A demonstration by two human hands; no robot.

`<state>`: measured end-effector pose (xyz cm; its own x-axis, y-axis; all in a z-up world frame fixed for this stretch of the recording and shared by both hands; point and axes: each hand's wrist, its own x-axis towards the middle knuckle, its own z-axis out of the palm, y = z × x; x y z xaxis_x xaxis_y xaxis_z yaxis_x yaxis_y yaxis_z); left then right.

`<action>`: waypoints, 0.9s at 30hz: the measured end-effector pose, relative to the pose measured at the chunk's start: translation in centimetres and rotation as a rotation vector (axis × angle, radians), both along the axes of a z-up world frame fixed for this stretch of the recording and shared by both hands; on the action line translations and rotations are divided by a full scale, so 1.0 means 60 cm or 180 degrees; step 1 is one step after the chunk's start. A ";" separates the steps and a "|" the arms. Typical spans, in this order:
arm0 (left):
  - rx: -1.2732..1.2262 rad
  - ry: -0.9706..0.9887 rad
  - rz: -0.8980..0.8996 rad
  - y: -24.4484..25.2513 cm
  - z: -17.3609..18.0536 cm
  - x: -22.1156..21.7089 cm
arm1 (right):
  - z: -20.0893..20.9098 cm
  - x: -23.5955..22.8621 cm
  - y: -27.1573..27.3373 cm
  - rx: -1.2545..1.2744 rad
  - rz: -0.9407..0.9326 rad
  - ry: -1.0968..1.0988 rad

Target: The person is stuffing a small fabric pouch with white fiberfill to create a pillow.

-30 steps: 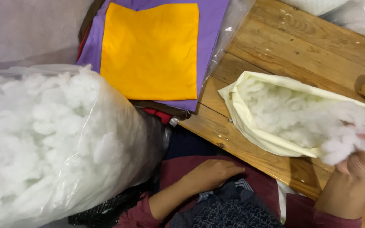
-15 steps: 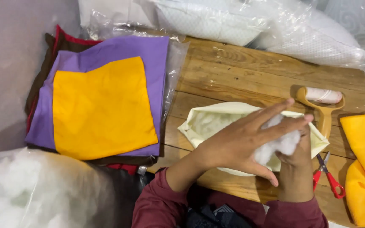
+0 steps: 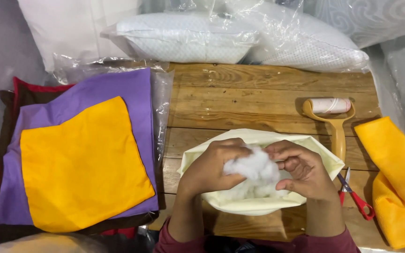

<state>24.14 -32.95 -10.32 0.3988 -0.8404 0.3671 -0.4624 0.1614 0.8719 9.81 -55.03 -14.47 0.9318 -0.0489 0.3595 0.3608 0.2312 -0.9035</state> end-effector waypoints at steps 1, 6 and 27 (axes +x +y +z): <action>0.0047 0.0004 -0.0018 -0.008 -0.004 -0.005 | -0.011 0.006 -0.003 -0.0317 -0.0152 -0.0021; 0.0313 0.0168 -0.0241 -0.016 -0.028 0.000 | -0.010 0.017 0.006 -0.0929 -0.0658 0.0201; 0.1533 -0.0052 0.0825 0.021 -0.006 0.051 | 0.017 0.044 0.058 -0.2123 -0.1256 0.0163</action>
